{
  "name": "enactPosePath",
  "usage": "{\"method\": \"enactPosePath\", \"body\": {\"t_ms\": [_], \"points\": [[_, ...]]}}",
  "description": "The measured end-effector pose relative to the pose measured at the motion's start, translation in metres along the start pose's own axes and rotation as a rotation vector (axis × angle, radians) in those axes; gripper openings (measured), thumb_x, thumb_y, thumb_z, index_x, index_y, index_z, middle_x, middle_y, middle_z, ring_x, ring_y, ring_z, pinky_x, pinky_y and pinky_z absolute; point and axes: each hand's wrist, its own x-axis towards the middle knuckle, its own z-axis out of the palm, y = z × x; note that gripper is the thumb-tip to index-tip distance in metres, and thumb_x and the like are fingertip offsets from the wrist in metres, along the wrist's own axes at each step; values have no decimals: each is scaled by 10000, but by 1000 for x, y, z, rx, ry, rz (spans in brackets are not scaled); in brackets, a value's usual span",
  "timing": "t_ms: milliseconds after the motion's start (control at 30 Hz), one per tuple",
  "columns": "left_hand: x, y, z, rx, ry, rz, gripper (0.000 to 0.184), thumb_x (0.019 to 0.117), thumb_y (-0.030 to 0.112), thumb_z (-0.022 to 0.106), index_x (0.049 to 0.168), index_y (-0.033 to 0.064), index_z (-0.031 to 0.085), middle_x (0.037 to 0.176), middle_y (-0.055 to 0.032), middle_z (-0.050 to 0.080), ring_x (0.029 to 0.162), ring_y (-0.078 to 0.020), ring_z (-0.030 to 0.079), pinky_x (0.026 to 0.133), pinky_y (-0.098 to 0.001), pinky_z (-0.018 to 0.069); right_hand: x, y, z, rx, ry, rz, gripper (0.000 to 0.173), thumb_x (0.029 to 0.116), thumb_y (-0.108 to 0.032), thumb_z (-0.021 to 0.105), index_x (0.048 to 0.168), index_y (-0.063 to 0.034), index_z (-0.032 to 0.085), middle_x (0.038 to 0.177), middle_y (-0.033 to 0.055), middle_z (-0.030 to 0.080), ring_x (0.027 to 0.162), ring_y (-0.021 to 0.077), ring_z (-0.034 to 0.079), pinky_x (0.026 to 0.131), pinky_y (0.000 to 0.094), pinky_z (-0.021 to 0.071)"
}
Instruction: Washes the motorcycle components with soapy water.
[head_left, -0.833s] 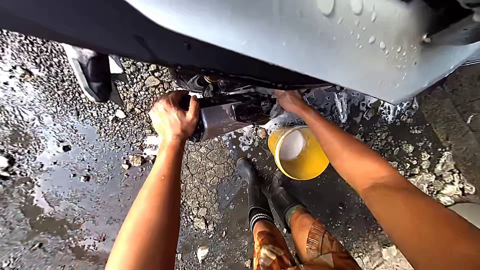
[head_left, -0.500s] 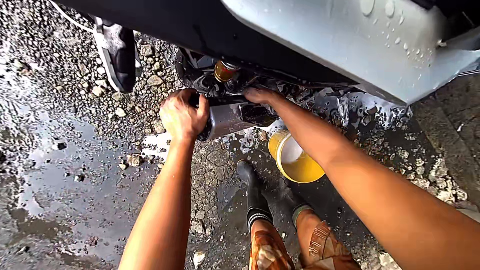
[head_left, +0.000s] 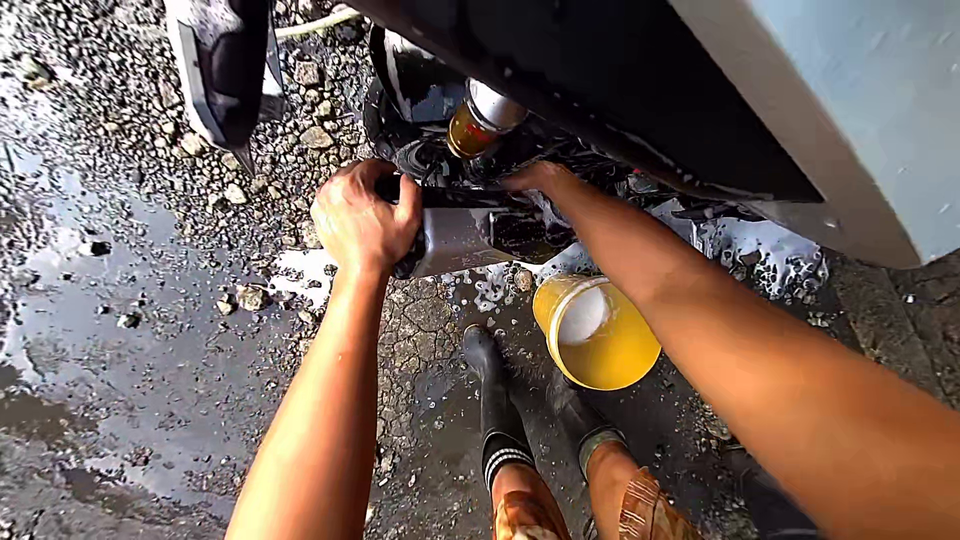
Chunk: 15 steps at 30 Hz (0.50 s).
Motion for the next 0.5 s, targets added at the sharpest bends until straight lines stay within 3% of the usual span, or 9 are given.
{"method": "enactPosePath", "body": {"t_ms": [100,200,333,400,500], "points": [[-4,3,-1,5,-10,-7,525,925,567,406,984,167,741,975,-119,751,953,-339,719,732,-616,494,-6,1,2,19,-54,-40,382,1069,-171,509,1376,46,574,1420,267,561,1367,363,506,1154,525,354],[-1,3,-2,8,12,-10,549,923,587,401,978,159,742,954,-124,750,930,-347,719,712,-615,491,0,2,2,18,7,-58,380,1045,-199,564,1344,32,606,1384,252,593,1341,341,533,1143,511,372],[-5,3,0,23,9,-22,546,928,575,404,979,147,738,934,-131,747,907,-356,719,685,-615,486,17,2,7,-89,-85,41,490,1028,-282,609,1423,2,555,1470,245,533,1412,349,470,1185,522,319],[-5,4,0,25,31,-20,538,932,574,405,961,150,735,930,-126,744,915,-350,717,693,-605,486,17,0,2,-119,-87,-19,446,1034,-249,596,1396,12,577,1441,250,555,1389,353,492,1175,517,330],[-4,8,0,16,45,-12,541,933,571,403,933,143,733,906,-135,741,902,-355,717,686,-603,482,2,13,6,-22,46,-137,333,1029,-173,578,1285,30,642,1312,249,632,1278,339,574,1105,509,401]]}}
